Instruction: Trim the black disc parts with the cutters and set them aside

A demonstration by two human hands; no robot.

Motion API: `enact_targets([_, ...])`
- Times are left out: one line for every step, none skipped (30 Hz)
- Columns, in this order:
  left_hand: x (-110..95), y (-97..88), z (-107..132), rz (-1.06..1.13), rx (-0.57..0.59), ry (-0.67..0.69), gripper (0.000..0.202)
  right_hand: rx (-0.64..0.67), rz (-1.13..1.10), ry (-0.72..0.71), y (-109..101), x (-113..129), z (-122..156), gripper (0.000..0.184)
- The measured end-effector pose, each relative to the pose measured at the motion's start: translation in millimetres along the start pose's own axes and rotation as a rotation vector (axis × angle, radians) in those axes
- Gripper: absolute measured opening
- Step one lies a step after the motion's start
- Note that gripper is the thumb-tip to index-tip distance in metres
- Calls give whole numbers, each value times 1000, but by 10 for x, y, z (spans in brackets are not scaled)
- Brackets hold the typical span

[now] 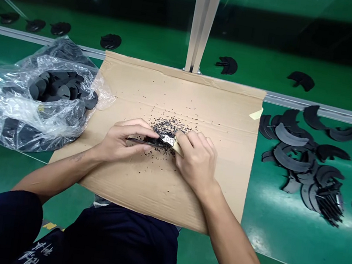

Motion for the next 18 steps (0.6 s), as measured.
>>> enact_targets([8,18,-3,-20,17,0,26,11,38,-14,18,12,0,19])
enact_targets([16,34,-6,-46,33,3,26,20,65,-29,33,24,2,19])
enact_targets([23,41,-8,-73,44,11,27,26,80,-37,45,29,6,18])
enact_targets([30,35,-11,-100,45,18,26,34,80,-35,55,23,9,18])
enact_targets([32,17,-14,-120,37,27,26,39,63,-21,60,6,9,18])
enact_targets([31,-10,-17,-130,22,35,25,43,28,2,62,-21,7,18])
enact_targets([28,-41,-18,-127,2,40,24,53,-29,30,68,-51,2,19])
enact_targets([24,-73,-19,-114,-19,42,23,72,-107,57,81,-75,-6,19])
enact_targets([18,-100,-18,-95,-40,44,21,96,-201,82,100,-91,-15,19])
enact_targets([12,-121,-16,-73,-57,44,20,119,-302,101,118,-95,-24,17])
enact_targets([7,-132,-12,-51,-69,45,19,133,-395,113,126,-86,-34,15])
enact_targets([6,-134,-7,-35,-75,46,18,135,-466,114,121,-66,-43,12])
enact_targets([4,-125,0,-27,-72,50,17,117,-503,101,94,-38,-52,10])
enact_targets([5,-106,8,-35,-61,56,16,83,-500,72,46,1,-60,9])
enact_targets([6,-78,18,-61,-41,66,17,41,-464,29,-14,53,-63,9])
enact_targets([11,-42,30,-110,-15,78,18,-2,-416,-18,-76,111,-61,10])
enact_targets([15,-2,44,-177,14,95,21,-30,-385,-66,-128,175,-56,11])
enact_targets([20,39,59,-252,44,113,25,-33,-396,-108,-157,236,-51,12])
Point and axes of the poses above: each hand's wrist, its own z-axis away from the middle knuckle, its own y-axis out of the palm, x = y × z, the point moved 10 cm from there along -z, towards the middle knuckle, and after that the axes turned 15 degrees about z, right-handed, at the moved point
